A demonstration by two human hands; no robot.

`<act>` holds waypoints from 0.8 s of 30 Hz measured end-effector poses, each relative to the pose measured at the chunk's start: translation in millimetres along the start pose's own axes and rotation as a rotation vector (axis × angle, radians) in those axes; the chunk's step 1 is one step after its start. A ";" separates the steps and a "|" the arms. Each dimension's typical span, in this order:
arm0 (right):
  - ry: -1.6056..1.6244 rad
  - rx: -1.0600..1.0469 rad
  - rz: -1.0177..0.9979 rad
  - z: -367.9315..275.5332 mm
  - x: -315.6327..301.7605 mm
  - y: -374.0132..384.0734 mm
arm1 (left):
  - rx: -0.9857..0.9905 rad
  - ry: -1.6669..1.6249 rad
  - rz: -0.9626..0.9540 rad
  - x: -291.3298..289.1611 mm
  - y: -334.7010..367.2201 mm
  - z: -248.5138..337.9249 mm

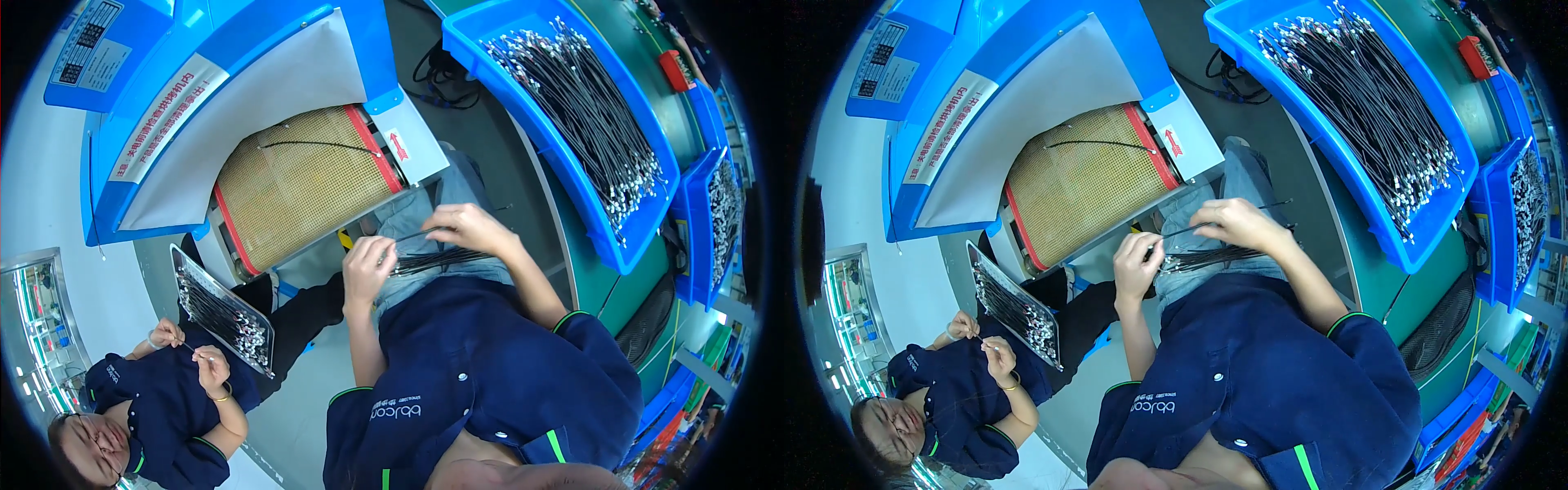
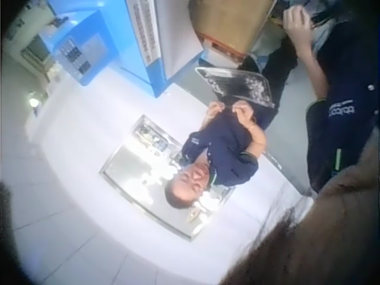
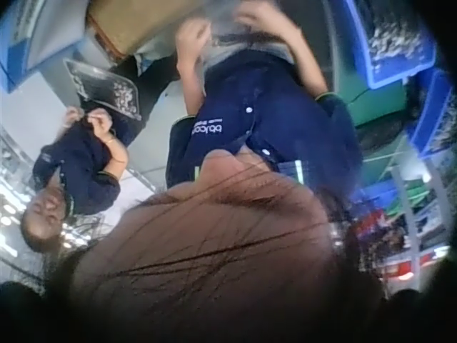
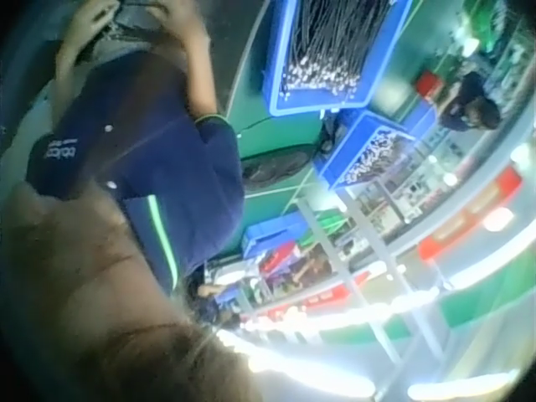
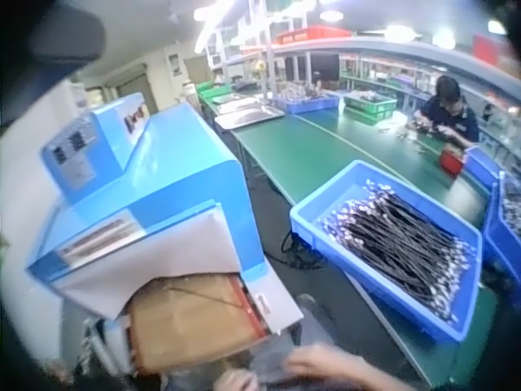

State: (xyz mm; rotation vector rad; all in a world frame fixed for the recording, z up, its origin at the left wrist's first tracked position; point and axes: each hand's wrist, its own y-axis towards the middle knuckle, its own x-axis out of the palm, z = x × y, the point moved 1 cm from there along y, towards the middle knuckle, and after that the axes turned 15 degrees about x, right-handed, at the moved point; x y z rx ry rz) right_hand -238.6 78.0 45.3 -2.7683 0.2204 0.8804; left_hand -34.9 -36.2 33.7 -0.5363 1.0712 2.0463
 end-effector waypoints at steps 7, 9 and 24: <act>-0.087 0.199 0.044 34.9 -44.7 -16.4 | -0.291 0.045 0.103 -37.4 -36.9 -30.9; -0.006 0.204 0.061 39.5 -48.8 -19.6 | -0.315 0.038 0.105 -41.2 -44.8 -35.3; -0.044 -0.140 0.429 36.2 -41.4 -22.8 | -0.347 0.015 0.102 -48.4 -53.6 -38.5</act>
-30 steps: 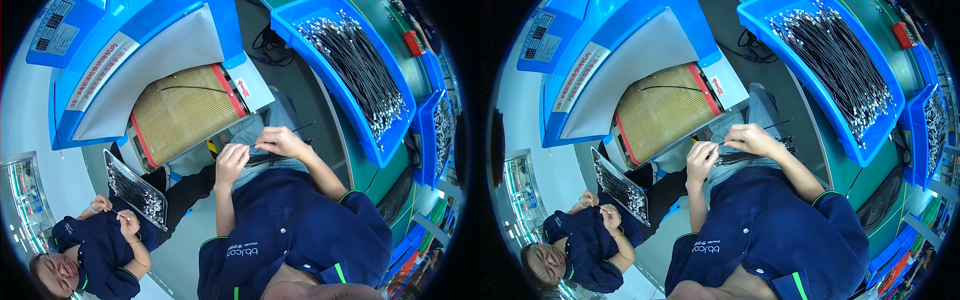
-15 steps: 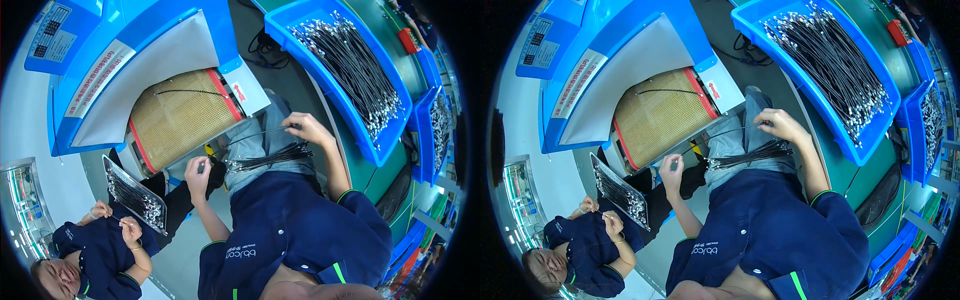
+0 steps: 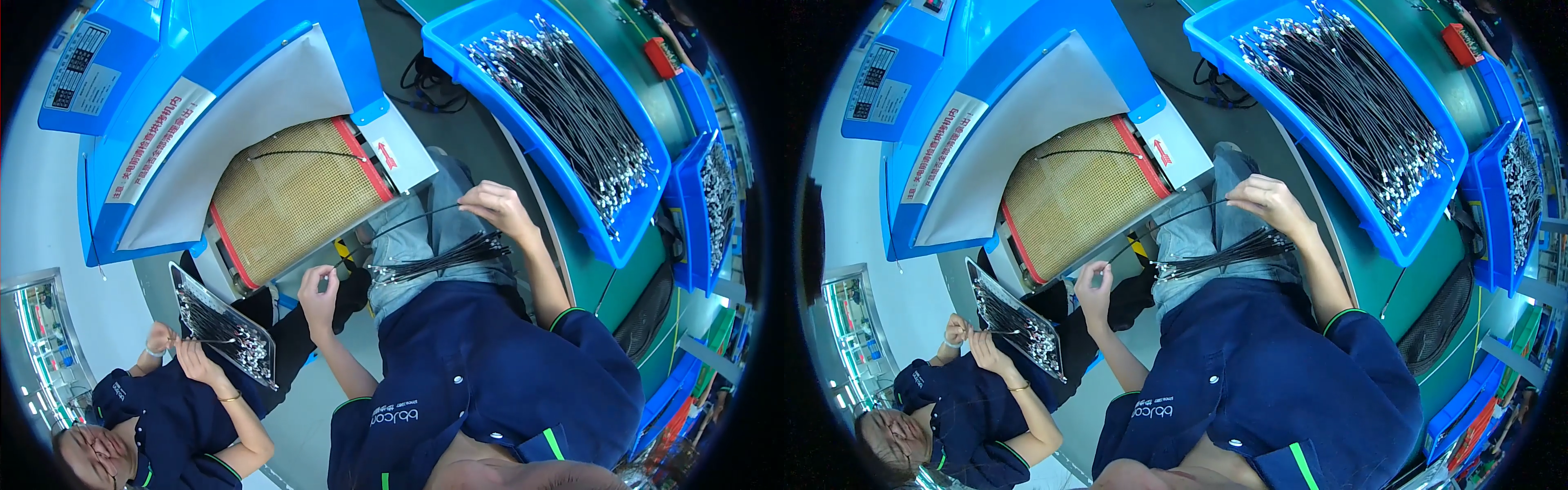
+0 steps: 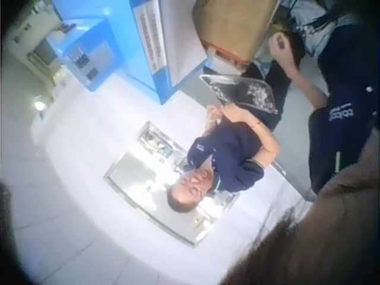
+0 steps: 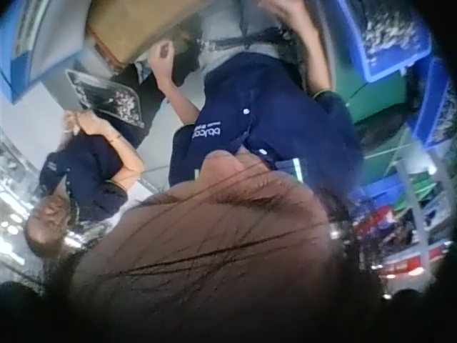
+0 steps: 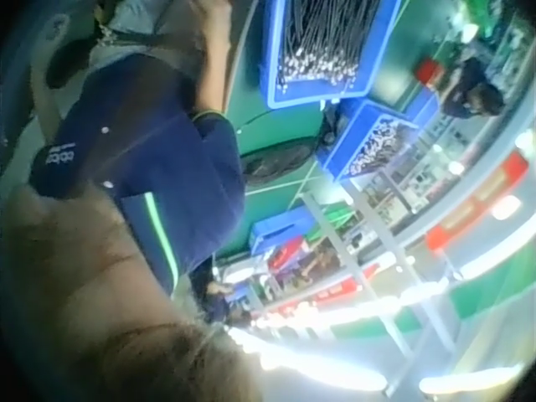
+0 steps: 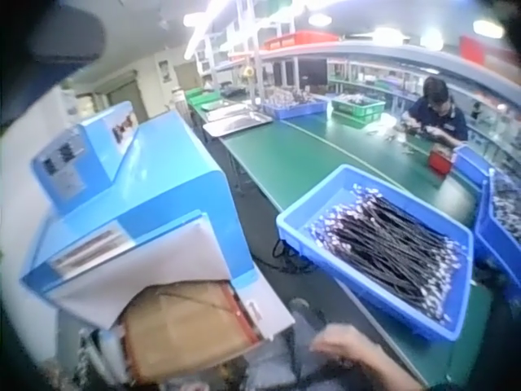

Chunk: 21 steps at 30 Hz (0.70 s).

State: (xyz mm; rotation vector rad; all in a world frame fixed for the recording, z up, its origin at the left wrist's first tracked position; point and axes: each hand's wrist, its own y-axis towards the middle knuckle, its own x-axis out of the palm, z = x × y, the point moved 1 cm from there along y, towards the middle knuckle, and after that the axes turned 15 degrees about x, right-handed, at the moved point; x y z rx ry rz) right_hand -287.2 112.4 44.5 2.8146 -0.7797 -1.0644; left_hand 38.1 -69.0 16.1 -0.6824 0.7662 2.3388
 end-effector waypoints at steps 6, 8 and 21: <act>0.014 -0.058 0.021 2.1 2.9 0.0 | -0.012 0.011 -0.025 0.3 0.1 0.7; 0.020 -0.042 0.024 2.8 2.7 -0.5 | -0.017 0.006 -0.028 -0.1 -0.1 0.9; 0.029 0.044 -0.037 5.9 2.7 -5.8 | 0.001 0.024 -0.024 -4.9 0.5 2.4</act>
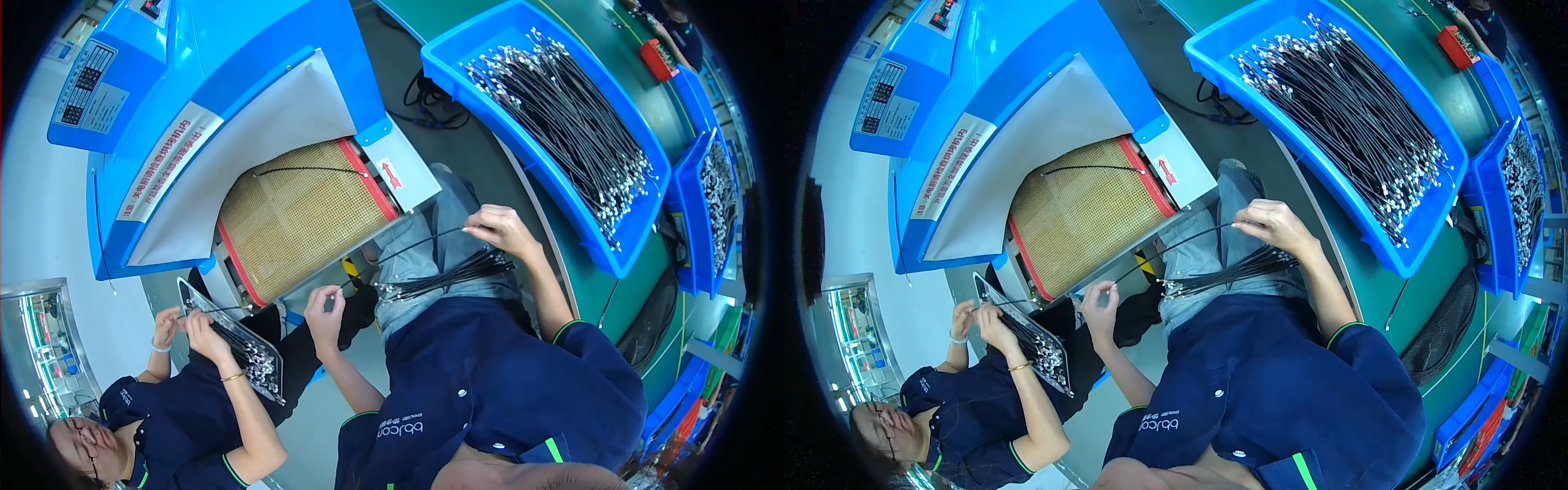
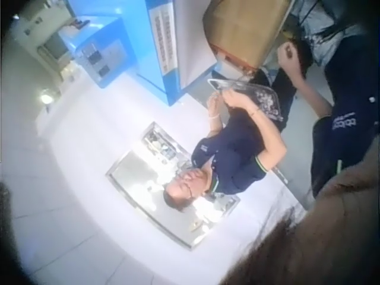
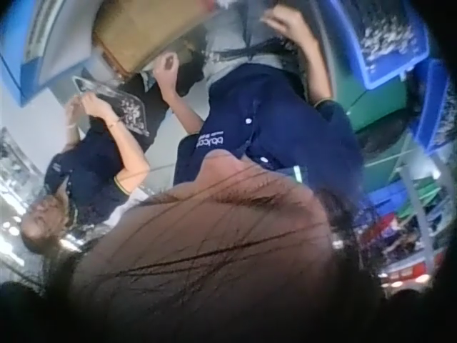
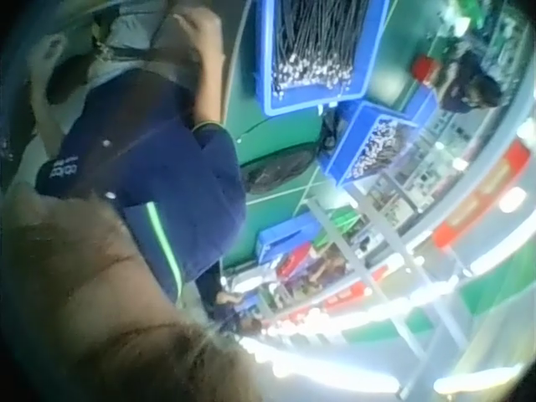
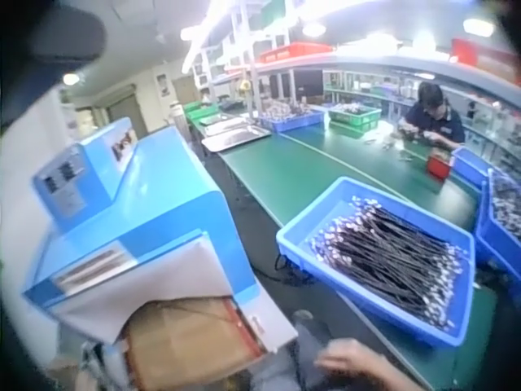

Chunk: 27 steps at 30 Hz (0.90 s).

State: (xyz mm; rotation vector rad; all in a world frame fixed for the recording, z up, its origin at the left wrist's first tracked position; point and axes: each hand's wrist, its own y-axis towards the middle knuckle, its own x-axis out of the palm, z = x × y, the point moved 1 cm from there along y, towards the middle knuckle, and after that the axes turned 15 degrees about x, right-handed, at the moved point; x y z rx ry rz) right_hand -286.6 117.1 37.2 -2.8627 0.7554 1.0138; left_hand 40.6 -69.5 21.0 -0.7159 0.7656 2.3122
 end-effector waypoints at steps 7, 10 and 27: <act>0.018 0.006 -0.057 -0.2 0.3 0.4 | 0.017 -0.004 0.000 -1.6 -0.7 -1.8; -0.010 -0.004 -0.072 0.8 0.7 0.3 | 0.014 -0.001 0.002 -1.9 -0.4 -2.2; 0.013 -0.026 0.010 0.8 57.2 30.7 | 0.084 0.124 -0.036 -20.3 90.1 -62.7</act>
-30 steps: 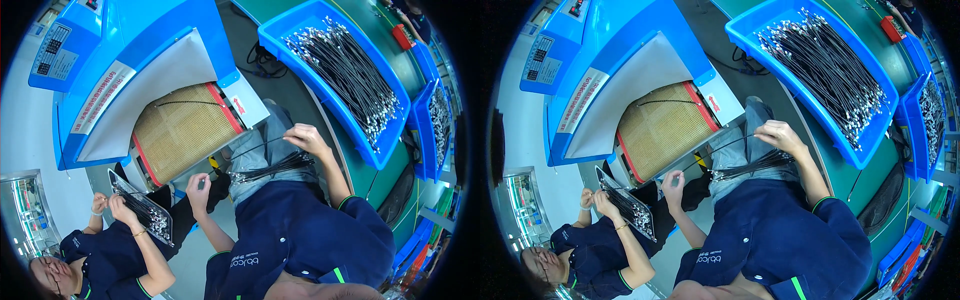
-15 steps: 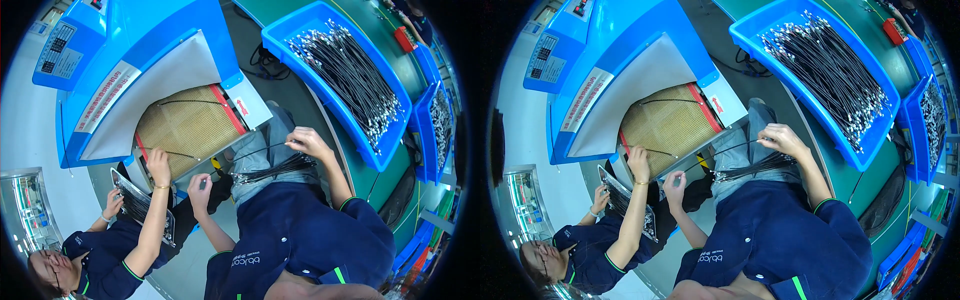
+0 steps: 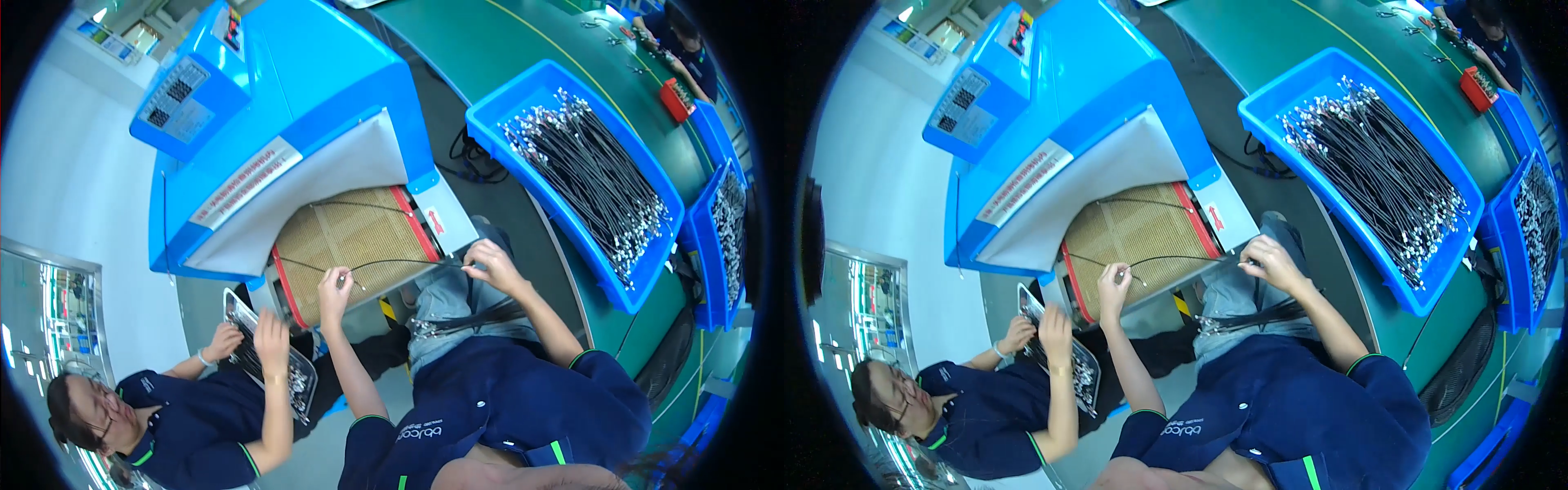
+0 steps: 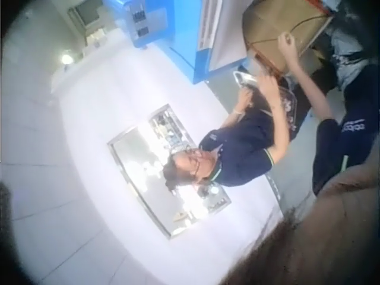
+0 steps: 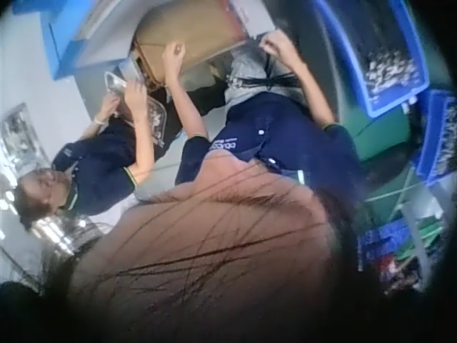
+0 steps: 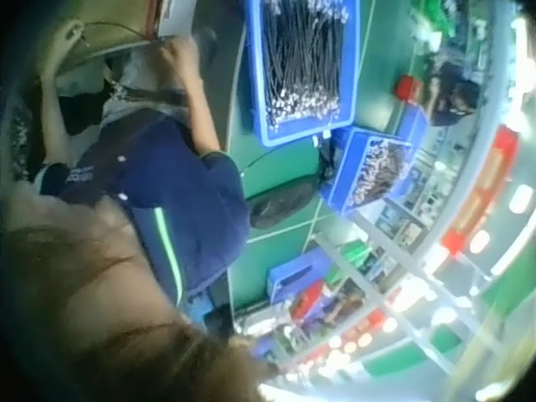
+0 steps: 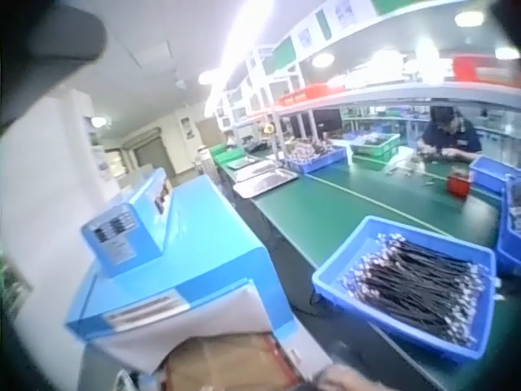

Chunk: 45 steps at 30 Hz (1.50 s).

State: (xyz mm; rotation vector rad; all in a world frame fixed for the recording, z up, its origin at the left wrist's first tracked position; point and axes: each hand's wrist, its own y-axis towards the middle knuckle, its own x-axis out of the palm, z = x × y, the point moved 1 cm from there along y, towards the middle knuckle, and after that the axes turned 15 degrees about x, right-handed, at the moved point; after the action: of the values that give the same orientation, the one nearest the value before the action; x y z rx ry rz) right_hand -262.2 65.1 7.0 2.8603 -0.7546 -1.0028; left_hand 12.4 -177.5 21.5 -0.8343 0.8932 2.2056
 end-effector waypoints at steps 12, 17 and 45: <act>-0.129 -0.063 0.250 5.2 96.1 47.1 | 0.030 0.040 -0.011 8.1 46.0 -109.6; -0.162 -0.032 0.285 -1.3 99.3 50.0 | 0.044 0.041 -0.019 13.4 44.4 -126.9; -0.086 0.406 -0.543 52.1 46.8 -92.1 | -0.079 -0.330 -0.395 116.4 -129.5 69.7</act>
State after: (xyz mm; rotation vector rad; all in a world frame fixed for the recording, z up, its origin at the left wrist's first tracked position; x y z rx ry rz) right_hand -221.2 132.6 -77.5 3.5049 -0.1840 -1.1314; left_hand 11.9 -14.6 -71.5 -0.5955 0.4401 1.9583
